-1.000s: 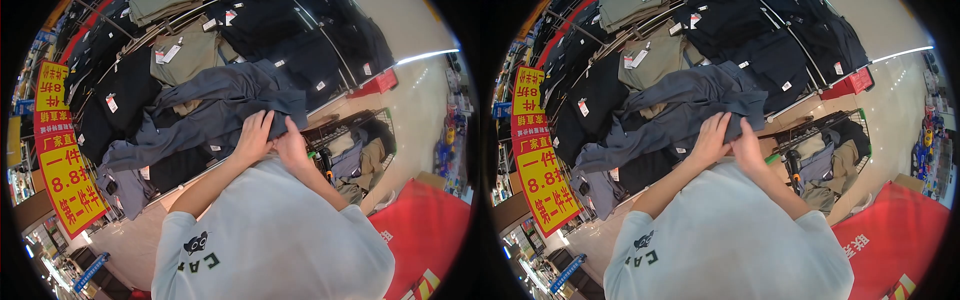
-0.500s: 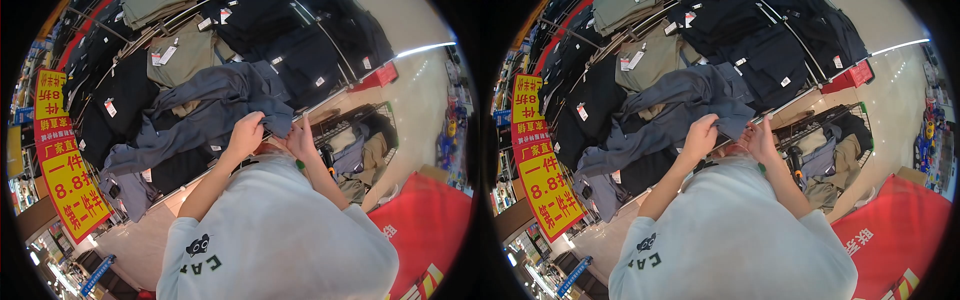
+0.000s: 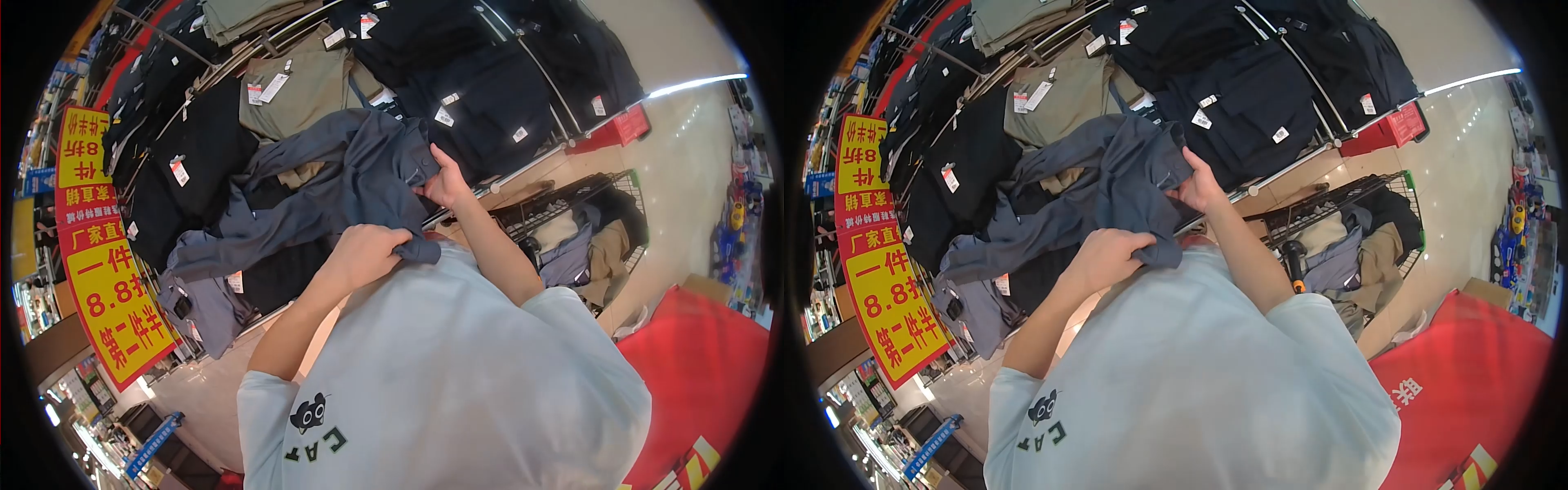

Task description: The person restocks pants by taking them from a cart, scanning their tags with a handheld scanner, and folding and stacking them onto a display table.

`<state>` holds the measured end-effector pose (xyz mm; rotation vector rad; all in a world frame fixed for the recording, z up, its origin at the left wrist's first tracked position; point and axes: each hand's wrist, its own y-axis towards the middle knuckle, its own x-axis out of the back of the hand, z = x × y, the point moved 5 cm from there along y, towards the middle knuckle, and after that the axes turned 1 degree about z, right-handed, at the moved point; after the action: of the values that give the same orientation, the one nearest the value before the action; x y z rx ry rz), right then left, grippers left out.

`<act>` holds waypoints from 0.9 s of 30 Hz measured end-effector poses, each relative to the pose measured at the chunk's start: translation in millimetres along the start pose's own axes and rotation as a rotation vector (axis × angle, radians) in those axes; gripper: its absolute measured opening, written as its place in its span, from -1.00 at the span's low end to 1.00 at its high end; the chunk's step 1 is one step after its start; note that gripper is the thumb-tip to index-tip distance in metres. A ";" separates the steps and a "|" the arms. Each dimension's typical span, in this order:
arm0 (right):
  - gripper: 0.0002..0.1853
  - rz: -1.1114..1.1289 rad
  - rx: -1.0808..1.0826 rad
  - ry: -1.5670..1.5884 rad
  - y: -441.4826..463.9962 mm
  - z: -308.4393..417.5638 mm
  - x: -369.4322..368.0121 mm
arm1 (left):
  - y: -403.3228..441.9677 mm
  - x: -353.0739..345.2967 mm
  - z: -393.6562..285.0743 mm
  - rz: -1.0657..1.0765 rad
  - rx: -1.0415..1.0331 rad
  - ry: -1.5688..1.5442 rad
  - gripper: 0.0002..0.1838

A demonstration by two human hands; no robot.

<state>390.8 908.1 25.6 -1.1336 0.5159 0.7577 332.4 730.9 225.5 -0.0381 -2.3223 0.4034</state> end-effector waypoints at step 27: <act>-0.59 0.007 -0.423 -0.868 31.5 5.6 -17.0 | -24.1 33.7 -83.9 -0.049 -0.389 -0.258 -0.57</act>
<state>355.7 915.7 20.5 -1.0559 -0.3886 1.3006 369.6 736.3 311.2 -0.1247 -2.6194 -0.0785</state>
